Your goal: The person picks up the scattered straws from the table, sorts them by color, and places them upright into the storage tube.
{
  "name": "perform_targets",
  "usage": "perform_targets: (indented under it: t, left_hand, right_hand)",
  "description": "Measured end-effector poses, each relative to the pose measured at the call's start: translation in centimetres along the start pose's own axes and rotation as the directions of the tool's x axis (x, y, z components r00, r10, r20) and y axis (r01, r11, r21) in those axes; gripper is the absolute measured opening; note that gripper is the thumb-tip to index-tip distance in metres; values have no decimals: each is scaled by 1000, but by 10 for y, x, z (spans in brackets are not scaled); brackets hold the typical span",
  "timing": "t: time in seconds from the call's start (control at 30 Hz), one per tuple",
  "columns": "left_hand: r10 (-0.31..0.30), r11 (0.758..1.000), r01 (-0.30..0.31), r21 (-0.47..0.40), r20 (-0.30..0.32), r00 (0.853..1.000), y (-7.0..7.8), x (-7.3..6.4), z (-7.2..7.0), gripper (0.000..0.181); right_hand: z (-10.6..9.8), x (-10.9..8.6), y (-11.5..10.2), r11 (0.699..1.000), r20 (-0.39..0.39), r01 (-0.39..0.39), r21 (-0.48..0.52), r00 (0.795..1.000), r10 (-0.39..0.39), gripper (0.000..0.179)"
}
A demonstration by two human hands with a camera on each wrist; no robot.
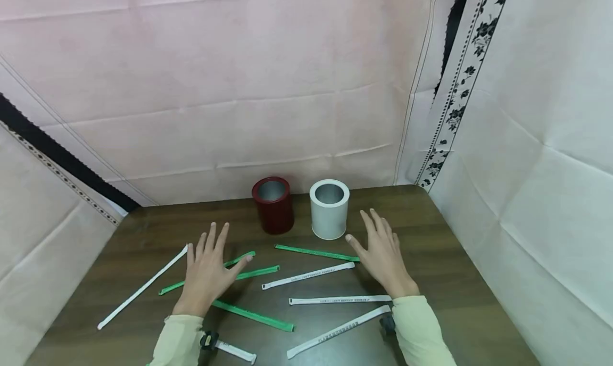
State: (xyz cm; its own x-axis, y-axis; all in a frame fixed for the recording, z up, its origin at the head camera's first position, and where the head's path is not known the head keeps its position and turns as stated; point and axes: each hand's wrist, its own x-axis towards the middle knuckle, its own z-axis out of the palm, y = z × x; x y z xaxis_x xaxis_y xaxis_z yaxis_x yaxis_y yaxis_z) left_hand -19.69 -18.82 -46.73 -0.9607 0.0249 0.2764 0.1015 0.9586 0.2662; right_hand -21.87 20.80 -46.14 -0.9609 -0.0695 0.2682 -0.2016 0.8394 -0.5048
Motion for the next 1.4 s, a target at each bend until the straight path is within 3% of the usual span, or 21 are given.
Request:
perform_targets:
  t: [0.23,0.47,0.67,0.77,0.87,0.97,1.1,1.23,1.33,1.4]
  left_hand:
    - [1,999,0,-33,23,1000,2,-4,2,99]
    - [14,996,-9,-93,48,999,10,-5,4,85]
    - [32,989,-25,-145,43,999,22,-8,1,72]
    - [71,982,-65,-179,29,997,33,-7,-4,61]
    - [132,965,-111,-237,74,988,47,-5,-8,50]
    - [231,933,-167,-318,177,957,66,1,-7,41]
    - [353,897,-224,-382,309,883,92,15,7,32]
    - [403,893,-251,-374,411,818,110,28,28,24]
    - [405,902,-262,-344,461,790,119,33,43,22]
    - [397,910,-275,-309,469,789,124,34,50,23]
  right_hand:
    - [-9,39,-16,969,-42,76,237,997,-68,73]
    - [3,85,-24,952,1,48,304,999,-50,97]
    - [17,99,-23,946,24,35,321,999,-45,96]
    - [20,102,-23,945,9,42,326,999,-47,93]
    - [23,104,-23,940,-7,54,338,998,-55,92]
    - [25,105,-21,935,-27,61,349,998,-55,92]
    - [27,106,-17,933,-49,61,356,998,-46,92]
    - [30,106,-17,928,-66,66,365,997,-45,91]
    - [32,106,-18,923,-70,74,377,996,-51,90]
    - [33,105,-20,921,-68,71,382,997,-49,89]
